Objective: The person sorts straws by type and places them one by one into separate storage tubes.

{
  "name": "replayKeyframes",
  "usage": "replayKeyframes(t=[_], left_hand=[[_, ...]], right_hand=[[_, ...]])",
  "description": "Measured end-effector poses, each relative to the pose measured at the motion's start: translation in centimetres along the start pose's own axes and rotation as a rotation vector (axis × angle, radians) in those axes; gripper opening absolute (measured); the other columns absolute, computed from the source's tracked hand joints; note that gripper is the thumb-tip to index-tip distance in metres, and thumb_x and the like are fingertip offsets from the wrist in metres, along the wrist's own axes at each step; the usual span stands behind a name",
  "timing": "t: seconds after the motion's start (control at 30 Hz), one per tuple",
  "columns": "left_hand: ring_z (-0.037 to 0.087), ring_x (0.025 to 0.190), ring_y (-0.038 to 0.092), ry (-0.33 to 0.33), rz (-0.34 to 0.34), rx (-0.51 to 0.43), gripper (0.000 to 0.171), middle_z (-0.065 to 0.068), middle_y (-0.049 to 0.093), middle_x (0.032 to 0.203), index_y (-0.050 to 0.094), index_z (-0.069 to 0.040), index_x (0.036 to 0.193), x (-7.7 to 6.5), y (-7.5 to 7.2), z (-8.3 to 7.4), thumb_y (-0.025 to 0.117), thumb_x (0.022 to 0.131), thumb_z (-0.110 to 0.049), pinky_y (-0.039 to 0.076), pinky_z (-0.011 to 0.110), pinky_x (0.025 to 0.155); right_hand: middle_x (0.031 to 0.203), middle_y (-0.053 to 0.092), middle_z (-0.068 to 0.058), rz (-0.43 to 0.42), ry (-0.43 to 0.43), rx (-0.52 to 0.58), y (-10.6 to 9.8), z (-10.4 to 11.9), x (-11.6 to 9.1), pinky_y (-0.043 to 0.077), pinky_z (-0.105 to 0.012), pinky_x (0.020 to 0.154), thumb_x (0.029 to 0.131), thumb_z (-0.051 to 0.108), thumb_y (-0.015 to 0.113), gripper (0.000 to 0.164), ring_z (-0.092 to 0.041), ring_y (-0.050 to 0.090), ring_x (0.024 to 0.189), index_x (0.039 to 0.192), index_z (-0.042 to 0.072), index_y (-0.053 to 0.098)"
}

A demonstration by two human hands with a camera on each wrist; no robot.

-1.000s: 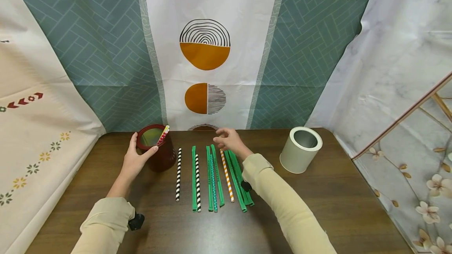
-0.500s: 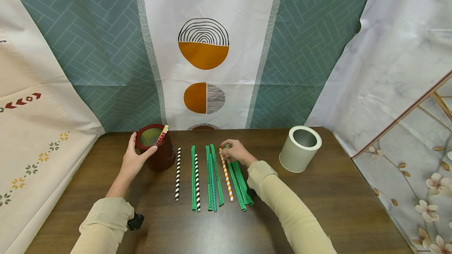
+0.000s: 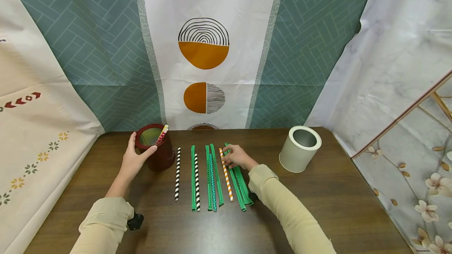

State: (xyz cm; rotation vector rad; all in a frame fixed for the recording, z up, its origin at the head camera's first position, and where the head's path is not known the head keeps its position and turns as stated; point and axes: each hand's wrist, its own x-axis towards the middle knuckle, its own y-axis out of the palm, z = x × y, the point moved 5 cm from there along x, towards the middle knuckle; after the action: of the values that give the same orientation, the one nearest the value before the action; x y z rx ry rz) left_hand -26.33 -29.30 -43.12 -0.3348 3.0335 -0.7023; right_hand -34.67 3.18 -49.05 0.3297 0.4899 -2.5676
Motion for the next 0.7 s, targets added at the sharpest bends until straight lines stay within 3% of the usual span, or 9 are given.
replayKeyframes(t=[0.07,0.4,0.7], left_hand=[[0.033,0.136,0.0,-0.001,-0.001,0.003,0.093,0.007,-0.004,0.15,-0.009,-0.019,0.142,0.0,0.0,0.0,0.057,0.081,-0.044,0.012,0.062,0.102],[0.033,0.136,0.0,-0.001,-0.001,0.001,0.093,0.007,-0.004,0.15,-0.009,-0.018,0.142,0.1,0.0,-0.1,0.057,0.082,-0.043,0.011,0.062,0.102],[0.031,0.136,-0.001,-0.001,-0.007,0.0,0.093,0.006,-0.004,0.15,-0.009,-0.02,0.143,0.1,0.0,0.1,0.058,0.081,-0.043,0.01,0.061,0.103]], right_hand=[[0.089,0.062,-0.017,-0.009,0.004,-0.018,0.1,-0.8,0.6,0.051,-0.031,0.053,0.082,0.004,0.059,0.036,-0.02,0.057,0.063,0.116,0.001,0.049],[0.071,0.062,-0.013,-0.016,-0.009,-0.109,1.3,-0.8,0.5,0.051,-0.029,0.049,0.08,0.002,0.061,0.032,-0.017,0.056,0.055,0.11,0.0,0.051],[0.066,0.059,-0.011,-0.045,-0.049,-0.205,2.5,-0.7,0.3,0.05,-0.027,0.045,0.078,0.0,0.062,0.031,-0.016,0.055,0.049,0.108,-0.002,0.053]])
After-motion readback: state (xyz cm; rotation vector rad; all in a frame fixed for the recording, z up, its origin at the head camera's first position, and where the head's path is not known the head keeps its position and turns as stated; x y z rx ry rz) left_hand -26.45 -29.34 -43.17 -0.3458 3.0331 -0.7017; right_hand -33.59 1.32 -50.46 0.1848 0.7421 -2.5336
